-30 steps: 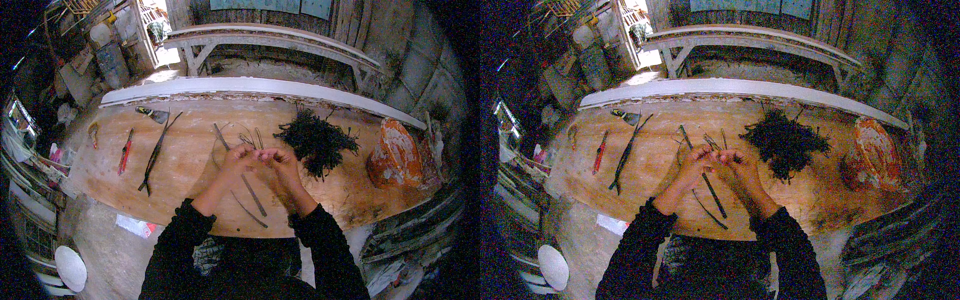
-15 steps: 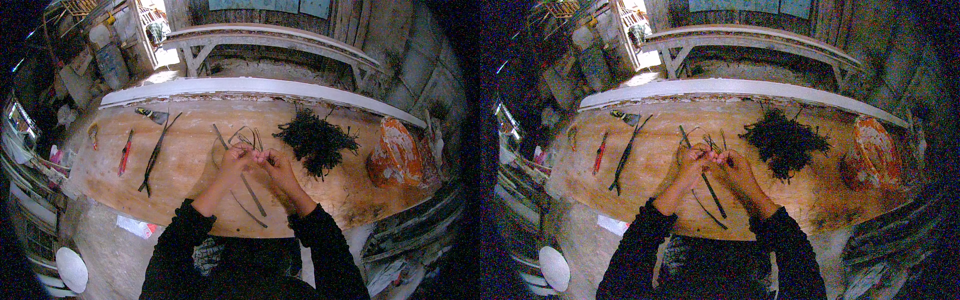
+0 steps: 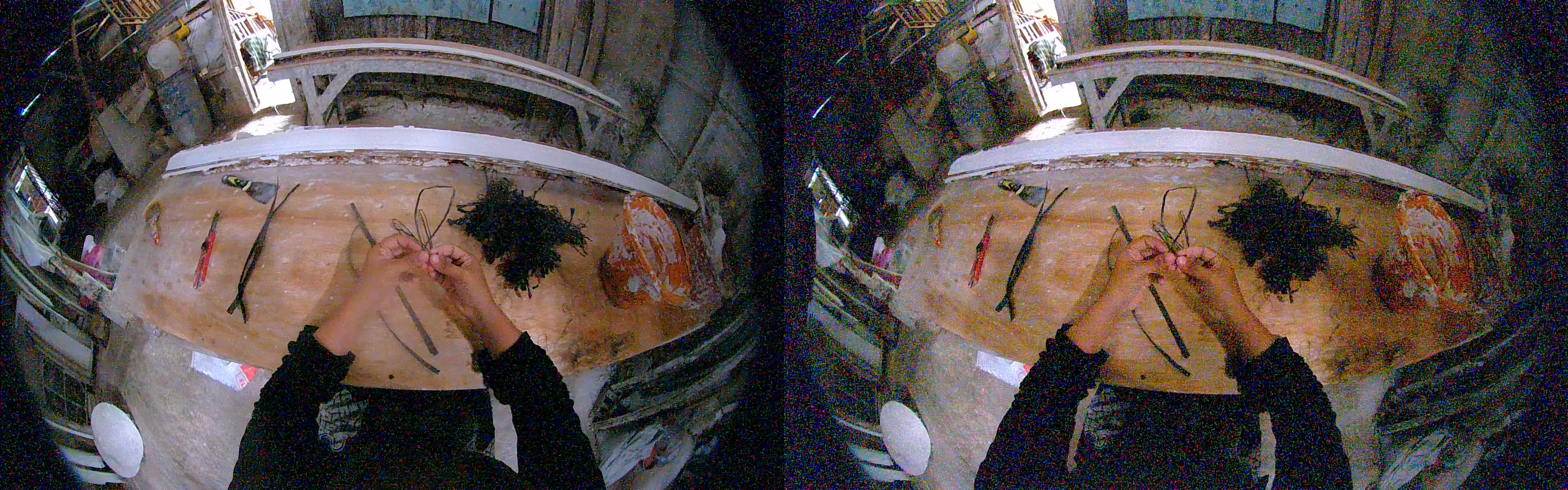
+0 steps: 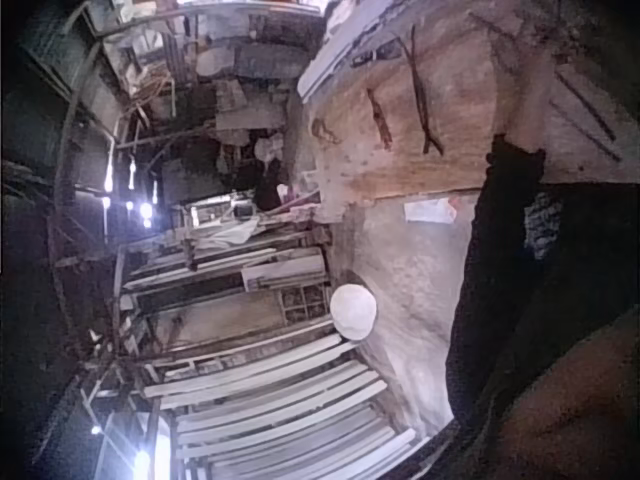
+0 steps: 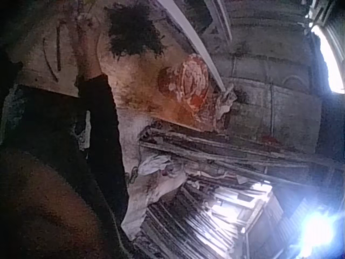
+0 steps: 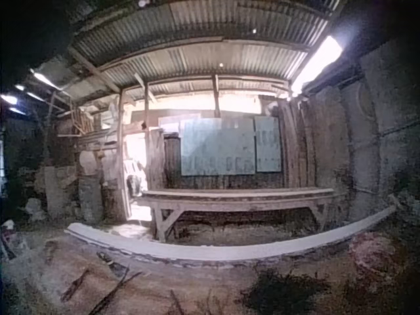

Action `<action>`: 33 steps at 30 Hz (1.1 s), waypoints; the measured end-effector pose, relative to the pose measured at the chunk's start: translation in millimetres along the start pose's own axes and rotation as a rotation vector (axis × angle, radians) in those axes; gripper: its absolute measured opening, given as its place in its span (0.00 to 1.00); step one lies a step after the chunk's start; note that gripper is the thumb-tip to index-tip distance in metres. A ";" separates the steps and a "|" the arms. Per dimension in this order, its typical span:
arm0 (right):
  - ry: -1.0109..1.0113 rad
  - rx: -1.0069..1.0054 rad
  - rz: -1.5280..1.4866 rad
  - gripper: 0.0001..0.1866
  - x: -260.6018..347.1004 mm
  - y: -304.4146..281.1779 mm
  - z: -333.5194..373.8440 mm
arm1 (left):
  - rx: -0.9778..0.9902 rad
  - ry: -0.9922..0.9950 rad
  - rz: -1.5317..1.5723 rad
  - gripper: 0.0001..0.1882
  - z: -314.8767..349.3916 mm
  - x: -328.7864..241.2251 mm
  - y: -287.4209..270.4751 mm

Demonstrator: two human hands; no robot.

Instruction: The person repeatedly picks up thin dark plant strips from a wooden workbench and interlaces them by hand into a small woven bundle. The person occasionally adjusts the bundle and continues adding strips, working entirely by hand without visible tools.

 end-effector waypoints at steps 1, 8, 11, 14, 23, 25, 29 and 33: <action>0.008 0.004 0.008 0.03 0.2 1.0 0.6 | -0.006 -0.005 -0.002 0.06 0.4 -0.3 -0.3; -0.494 -0.075 0.641 0.03 39.4 13.7 13.9 | 0.023 -0.030 0.031 0.02 -0.4 3.3 3.9; -0.942 -0.041 1.066 0.06 63.7 39.4 32.9 | 0.039 -0.014 0.046 0.03 -1.0 6.2 3.9; -1.063 -0.042 1.116 0.09 60.5 36.6 37.8 | 0.043 -0.030 0.100 0.05 -0.5 7.6 5.8; -0.398 0.034 0.088 0.08 5.9 -15.4 -4.9 | 0.051 -0.066 0.087 0.04 -1.1 10.0 7.3; -0.699 0.086 0.456 0.08 35.0 13.1 8.7 | 0.044 -0.047 0.042 0.05 0.0 7.6 4.5; -1.046 0.090 1.130 0.07 59.7 39.0 32.1 | 0.089 0.098 -0.101 0.06 -1.0 -5.4 9.5; -0.921 0.076 0.993 0.06 60.1 31.8 26.0 | 0.139 0.183 -0.064 0.09 -5.8 -5.7 10.8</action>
Point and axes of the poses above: each hand's wrist, its own z-axis away from the middle knuckle, its own y-axis out of the palm, x = y × z, the point moved 8 cm from there along -z, towards the middle knuckle, and after that the axes turned 4 degrees about -y, right-handed, at the moved point
